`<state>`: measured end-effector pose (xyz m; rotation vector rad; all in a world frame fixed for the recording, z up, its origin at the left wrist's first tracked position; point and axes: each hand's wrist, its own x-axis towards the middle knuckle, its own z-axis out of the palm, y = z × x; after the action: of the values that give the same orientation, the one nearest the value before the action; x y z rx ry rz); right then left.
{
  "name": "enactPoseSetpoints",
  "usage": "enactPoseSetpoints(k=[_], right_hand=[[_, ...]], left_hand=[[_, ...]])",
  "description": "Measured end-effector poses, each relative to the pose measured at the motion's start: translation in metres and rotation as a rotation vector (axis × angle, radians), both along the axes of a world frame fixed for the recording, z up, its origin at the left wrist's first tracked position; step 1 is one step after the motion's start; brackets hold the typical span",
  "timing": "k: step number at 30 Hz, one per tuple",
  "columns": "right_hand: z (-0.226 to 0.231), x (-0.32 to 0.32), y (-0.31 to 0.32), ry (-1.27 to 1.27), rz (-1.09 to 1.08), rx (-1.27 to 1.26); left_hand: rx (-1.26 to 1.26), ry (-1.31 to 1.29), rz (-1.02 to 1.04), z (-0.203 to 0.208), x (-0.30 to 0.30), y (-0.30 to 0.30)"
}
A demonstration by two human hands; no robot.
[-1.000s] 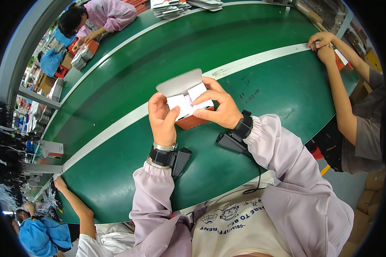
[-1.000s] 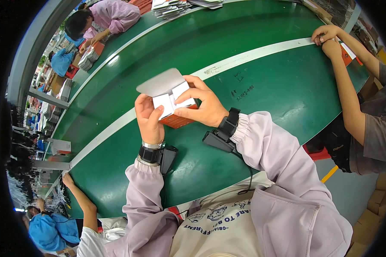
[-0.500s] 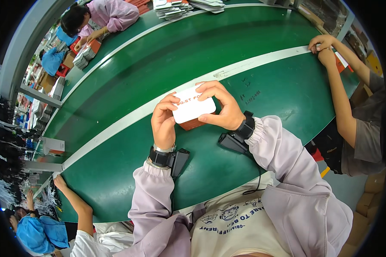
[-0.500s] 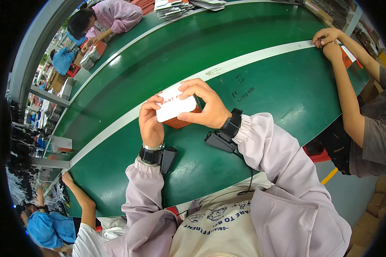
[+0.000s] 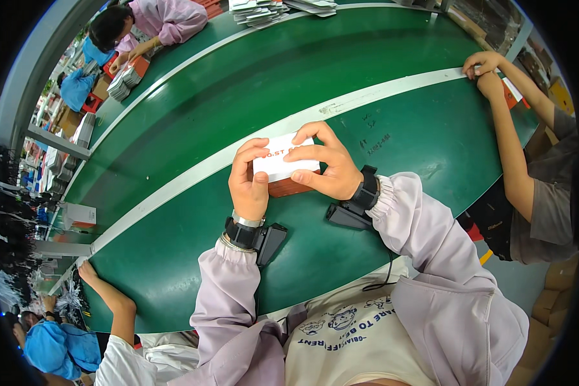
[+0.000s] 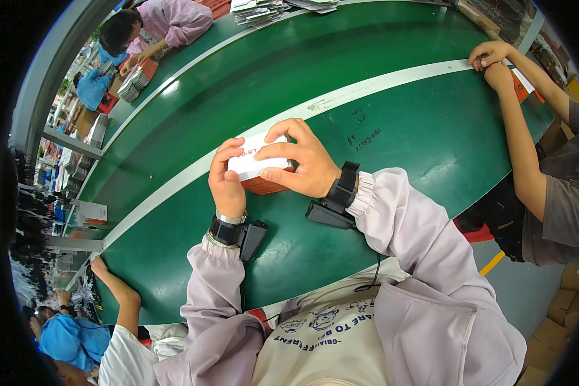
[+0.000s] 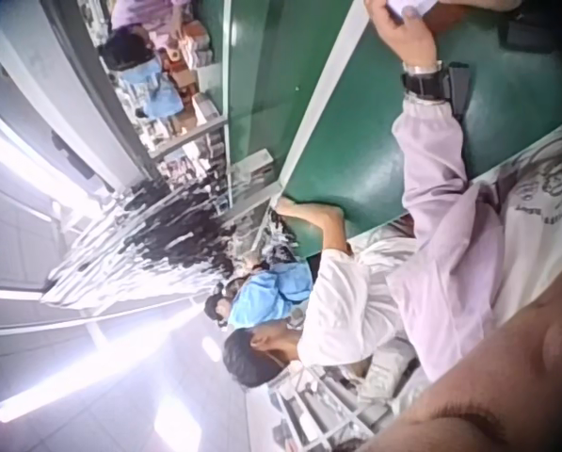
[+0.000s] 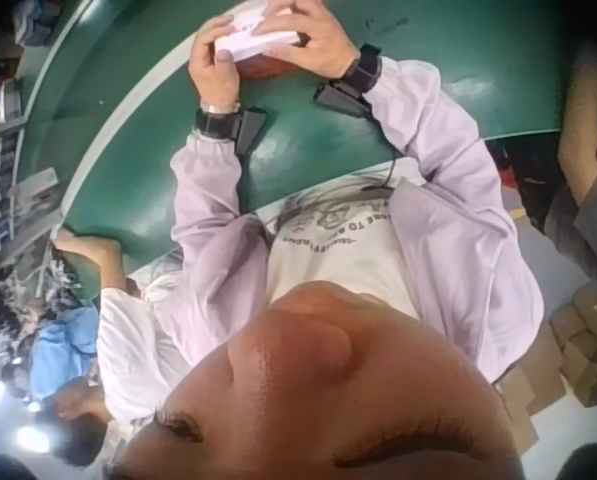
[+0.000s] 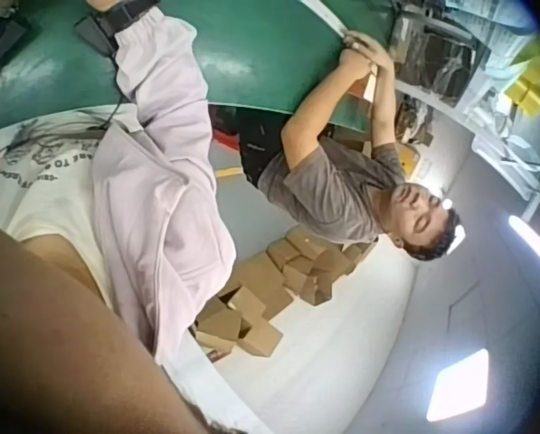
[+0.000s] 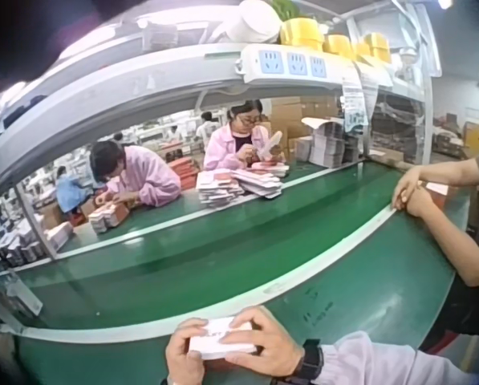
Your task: The recorder is packaging small items into white and orange boxes on an assembly line.
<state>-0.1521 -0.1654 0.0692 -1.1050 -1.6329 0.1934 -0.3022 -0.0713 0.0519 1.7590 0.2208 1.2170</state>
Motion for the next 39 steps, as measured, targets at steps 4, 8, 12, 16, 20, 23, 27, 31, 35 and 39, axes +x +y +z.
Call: enactPoseSetpoints(k=[4,8,12,16,20,23,27,31,35,39], right_hand=[[-0.001,0.0,0.001,0.027,0.007,0.007],[-0.001,0.0,0.0,0.035,0.029,0.003],[0.0,0.001,0.0,0.056,0.082,-0.007],[0.003,0.007,0.001,0.055,0.177,-0.037],[0.007,0.011,0.002,0.02,0.219,-0.053],[0.008,0.02,0.003,-0.047,0.197,0.004],[0.012,0.072,0.001,-0.099,-0.293,0.064],[-0.005,0.153,-0.019,-0.27,-0.859,0.222],[-0.002,0.181,-0.038,-0.334,-1.205,0.235],[0.012,0.159,-0.036,-0.308,-1.438,0.344]], left_hand=[[-0.008,-0.003,0.044,0.002,0.0,-0.004],[-0.018,0.003,0.054,0.004,-0.001,-0.005],[-0.034,0.075,0.066,0.005,-0.004,-0.007],[-0.053,0.055,0.027,0.004,-0.004,-0.007],[-0.08,0.042,0.001,0.004,-0.002,-0.006],[-0.144,-0.004,0.098,0.0,0.002,-0.004],[-0.543,0.094,0.307,-0.022,-0.041,0.049],[-0.686,-0.015,0.423,-0.036,-0.098,0.093],[-0.701,-0.078,0.466,-0.043,-0.143,0.114],[-0.713,-0.071,0.494,-0.041,-0.152,0.116]])
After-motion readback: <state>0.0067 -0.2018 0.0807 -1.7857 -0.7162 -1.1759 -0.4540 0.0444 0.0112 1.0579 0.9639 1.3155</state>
